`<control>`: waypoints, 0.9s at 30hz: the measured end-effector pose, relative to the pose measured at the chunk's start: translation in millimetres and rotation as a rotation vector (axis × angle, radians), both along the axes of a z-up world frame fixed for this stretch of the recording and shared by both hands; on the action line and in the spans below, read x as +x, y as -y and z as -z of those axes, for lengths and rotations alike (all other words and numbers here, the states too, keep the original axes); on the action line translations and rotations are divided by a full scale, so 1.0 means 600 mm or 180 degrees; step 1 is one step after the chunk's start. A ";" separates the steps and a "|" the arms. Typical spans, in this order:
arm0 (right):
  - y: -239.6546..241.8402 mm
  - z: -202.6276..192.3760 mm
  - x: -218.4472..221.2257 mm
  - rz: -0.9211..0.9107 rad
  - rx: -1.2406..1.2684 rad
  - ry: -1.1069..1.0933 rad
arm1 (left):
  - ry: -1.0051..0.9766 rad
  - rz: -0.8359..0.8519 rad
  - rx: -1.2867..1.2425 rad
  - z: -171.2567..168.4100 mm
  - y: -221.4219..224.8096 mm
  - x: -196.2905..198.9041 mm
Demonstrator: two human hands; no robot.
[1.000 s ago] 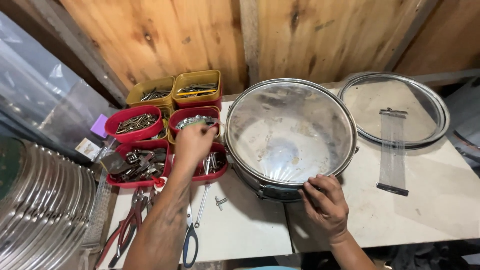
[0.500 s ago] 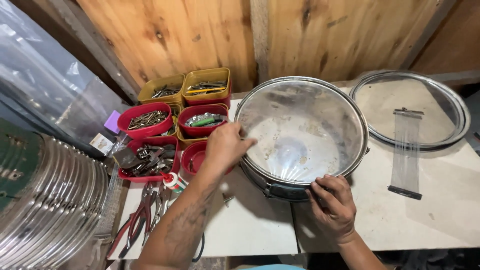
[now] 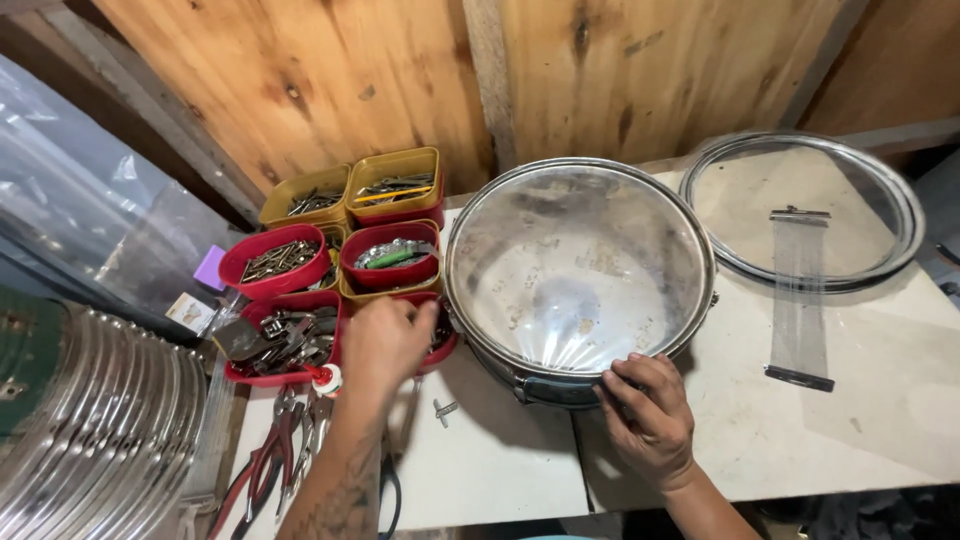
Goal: Reassembling a snare drum by picking lugs and tension rods from bins and installing them onto the drum shell using a drum key.
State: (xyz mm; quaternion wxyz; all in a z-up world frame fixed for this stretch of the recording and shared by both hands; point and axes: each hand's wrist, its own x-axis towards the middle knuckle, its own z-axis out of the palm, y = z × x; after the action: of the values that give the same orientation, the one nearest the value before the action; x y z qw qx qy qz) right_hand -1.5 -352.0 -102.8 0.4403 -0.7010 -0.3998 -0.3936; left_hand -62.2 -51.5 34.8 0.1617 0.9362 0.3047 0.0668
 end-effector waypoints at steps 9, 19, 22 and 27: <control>-0.001 0.000 -0.003 -0.0027 -0.0001 0.0031 | 0.0107 0.0887 -0.0738 -0.014 0.033 0.048; 0.003 0.003 -0.006 0.0010 0.0002 -0.0036 | -0.0170 0.0474 -0.0395 -0.045 0.005 0.050; 0.003 0.001 -0.004 -0.0009 -0.0002 -0.0010 | -0.0150 0.0362 -0.0214 -0.040 0.005 0.038; 0.001 0.003 -0.004 -0.0001 0.0014 0.0015 | -0.0207 0.0500 -0.0635 -0.038 0.020 0.035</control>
State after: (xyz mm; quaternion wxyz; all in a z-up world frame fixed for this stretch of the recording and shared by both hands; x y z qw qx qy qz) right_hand -4.0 -352.6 -104.8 0.4409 -0.6990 -0.4001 -0.3960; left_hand -41.3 -63.2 57.9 0.2488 0.9382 0.2406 -0.0071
